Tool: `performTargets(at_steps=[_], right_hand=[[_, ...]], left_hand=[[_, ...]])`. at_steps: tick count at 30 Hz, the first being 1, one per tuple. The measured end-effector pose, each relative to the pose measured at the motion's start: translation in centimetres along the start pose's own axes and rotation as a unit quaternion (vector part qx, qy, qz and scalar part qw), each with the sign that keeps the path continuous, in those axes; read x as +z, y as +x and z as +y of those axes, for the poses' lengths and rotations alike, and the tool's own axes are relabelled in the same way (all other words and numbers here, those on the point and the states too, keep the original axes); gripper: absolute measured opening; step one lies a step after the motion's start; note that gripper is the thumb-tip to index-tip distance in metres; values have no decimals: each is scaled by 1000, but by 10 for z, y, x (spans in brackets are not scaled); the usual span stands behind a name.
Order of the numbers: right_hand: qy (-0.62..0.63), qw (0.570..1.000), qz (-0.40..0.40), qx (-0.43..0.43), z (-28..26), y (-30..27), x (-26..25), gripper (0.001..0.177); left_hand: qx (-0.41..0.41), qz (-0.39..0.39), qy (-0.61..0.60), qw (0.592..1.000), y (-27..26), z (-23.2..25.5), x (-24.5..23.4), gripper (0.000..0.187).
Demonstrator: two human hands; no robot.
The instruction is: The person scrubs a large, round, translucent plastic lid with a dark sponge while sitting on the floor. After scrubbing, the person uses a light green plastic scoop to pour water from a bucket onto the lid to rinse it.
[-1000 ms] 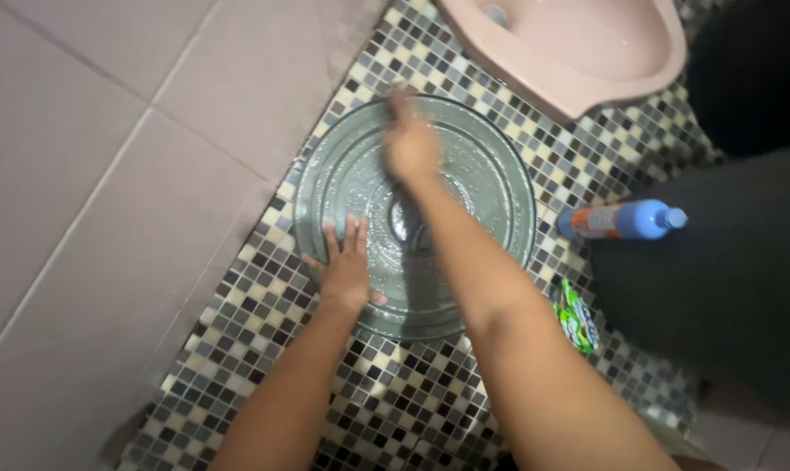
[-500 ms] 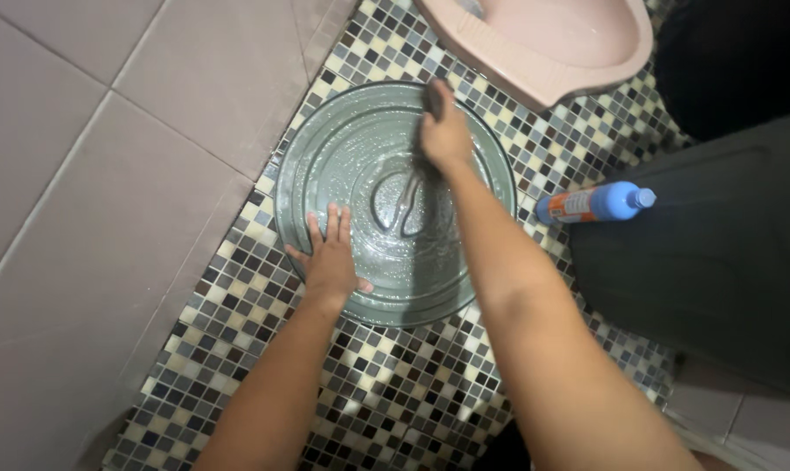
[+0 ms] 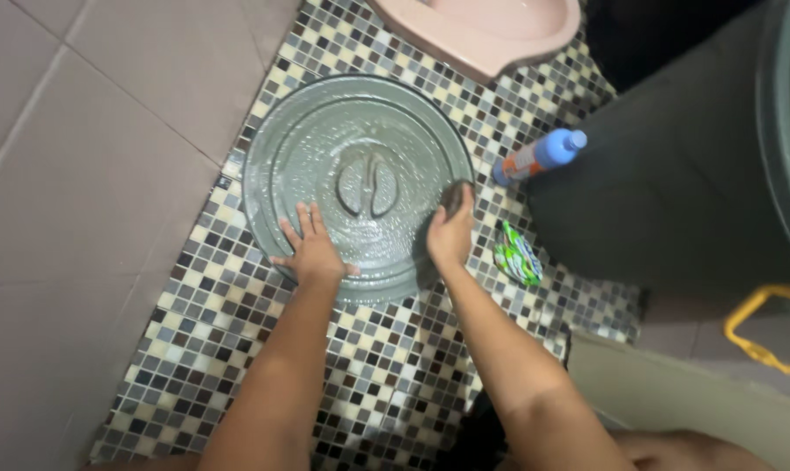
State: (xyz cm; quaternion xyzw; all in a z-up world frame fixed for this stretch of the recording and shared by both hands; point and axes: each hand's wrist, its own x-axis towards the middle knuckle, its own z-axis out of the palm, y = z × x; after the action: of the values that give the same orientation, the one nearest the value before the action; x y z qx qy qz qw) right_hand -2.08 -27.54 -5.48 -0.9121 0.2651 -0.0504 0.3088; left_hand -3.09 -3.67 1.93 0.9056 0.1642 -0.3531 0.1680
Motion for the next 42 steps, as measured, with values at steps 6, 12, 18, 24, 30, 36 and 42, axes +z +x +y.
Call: performTargets(at_steps=[6, 12, 18, 24, 30, 36, 42], right_hand=[[63, 956, -36, -283, -36, 45, -34, 71], [-99, 971, -122, -183, -37, 55, -47, 65], [-118, 941, -205, -241, -27, -44, -22, 63], [-35, 987, -87, -132, -39, 26, -7, 57], [-10, 986, -161, -28, -50, 29, 14, 65], [60, 989, -82, -104, -47, -54, 43, 67], [131, 975, -167, 58, -77, 18, 32, 68]], left_hand=[[20, 80, 51, 995, -12, 19, 42, 134], [116, 48, 223, 967, 24, -27, -3, 138], [97, 27, 259, 961, 24, -47, -30, 156], [110, 37, 268, 956, 26, -42, -22, 161], [110, 39, 258, 959, 29, -43, -21, 159], [99, 19, 229, 968, 25, -40, -25, 159], [108, 32, 207, 972, 29, -43, -18, 158]])
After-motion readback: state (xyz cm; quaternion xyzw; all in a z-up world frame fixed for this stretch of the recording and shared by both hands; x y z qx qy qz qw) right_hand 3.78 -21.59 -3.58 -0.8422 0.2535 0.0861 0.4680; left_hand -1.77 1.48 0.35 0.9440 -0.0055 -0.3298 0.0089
